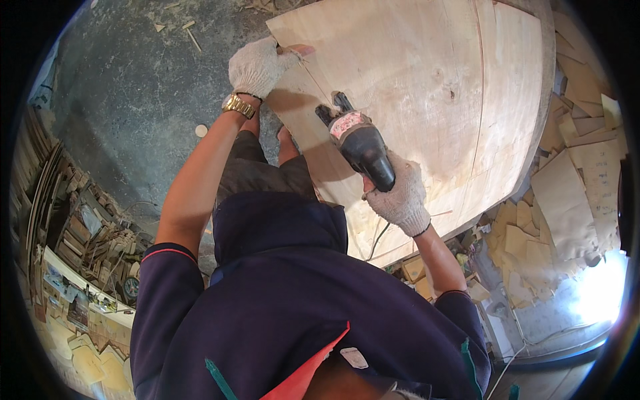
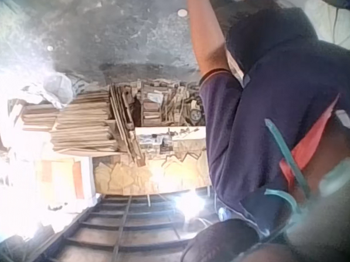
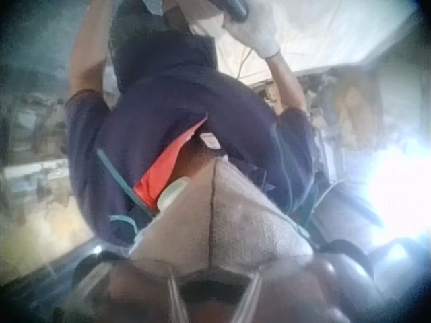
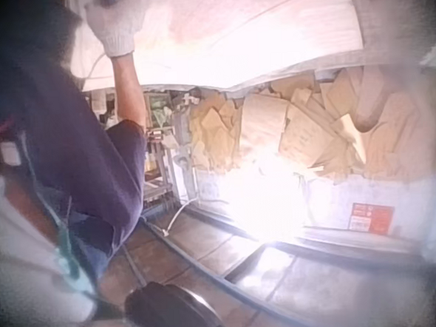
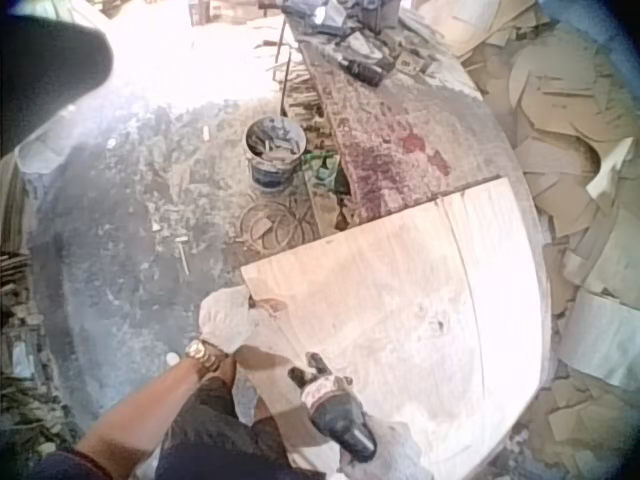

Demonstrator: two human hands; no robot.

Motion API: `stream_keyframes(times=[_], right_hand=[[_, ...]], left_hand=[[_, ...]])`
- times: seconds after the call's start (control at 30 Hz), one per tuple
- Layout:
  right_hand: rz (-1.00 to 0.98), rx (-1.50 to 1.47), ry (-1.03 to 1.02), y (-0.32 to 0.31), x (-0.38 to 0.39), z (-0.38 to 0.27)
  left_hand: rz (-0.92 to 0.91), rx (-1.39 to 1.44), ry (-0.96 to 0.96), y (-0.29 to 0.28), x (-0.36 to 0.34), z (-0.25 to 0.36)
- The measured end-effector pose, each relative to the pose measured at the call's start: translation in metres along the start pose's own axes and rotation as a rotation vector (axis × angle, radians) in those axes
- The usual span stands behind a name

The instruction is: The person uses a jigsaw to cut a curved shape out of a large sheet of plywood. They guide the tool along a marked line, repositioning the wood as needed, and remove the cut piece at the end.

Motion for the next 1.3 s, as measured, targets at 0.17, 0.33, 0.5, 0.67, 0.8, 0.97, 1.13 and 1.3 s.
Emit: stream_keyframes(times=[0.17,0.33,0.5,0.67,0.8,0.97,1.13,1.3], right_hand=[[0.011,-0.015,-0.027,-0.001,-0.003,-0.003],[0.006,-0.030,-0.014,-0.002,-0.006,-0.004],[0.015,0.013,-0.032,-0.001,-0.008,-0.002],[0.015,-0.007,-0.025,-0.001,-0.011,-0.007],[-0.009,-0.017,0.003,-0.001,-0.013,-0.007],[0.015,-0.038,-0.016,0.000,-0.014,-0.007],[0.012,-0.006,-0.039,-0.001,-0.016,-0.010],[-0.002,-0.025,-0.011,-0.002,-0.019,-0.013]], left_hand=[[0.027,0.043,0.017,0.006,-0.002,-0.009],[-0.036,0.013,-0.044,-0.004,0.003,0.005],[-0.037,0.064,-0.025,0.003,0.001,0.004],[-0.025,0.100,-0.016,0.003,0.002,-0.002],[0.002,0.064,0.010,0.013,-0.003,-0.011],[-0.036,0.050,-0.005,-0.005,0.006,0.006],[-0.027,0.113,-0.034,-0.010,0.010,0.010],[-0.021,0.069,-0.002,-0.008,0.009,0.007]])
Point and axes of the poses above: each hand's wrist, its own x-axis away from the middle knuckle, its own y-axis out of the palm, z = x × y, the point moved 1 cm from there along -x, towards the middle knuckle, and after that the axes turned 4 degrees about -y, right-handed, at the moved point
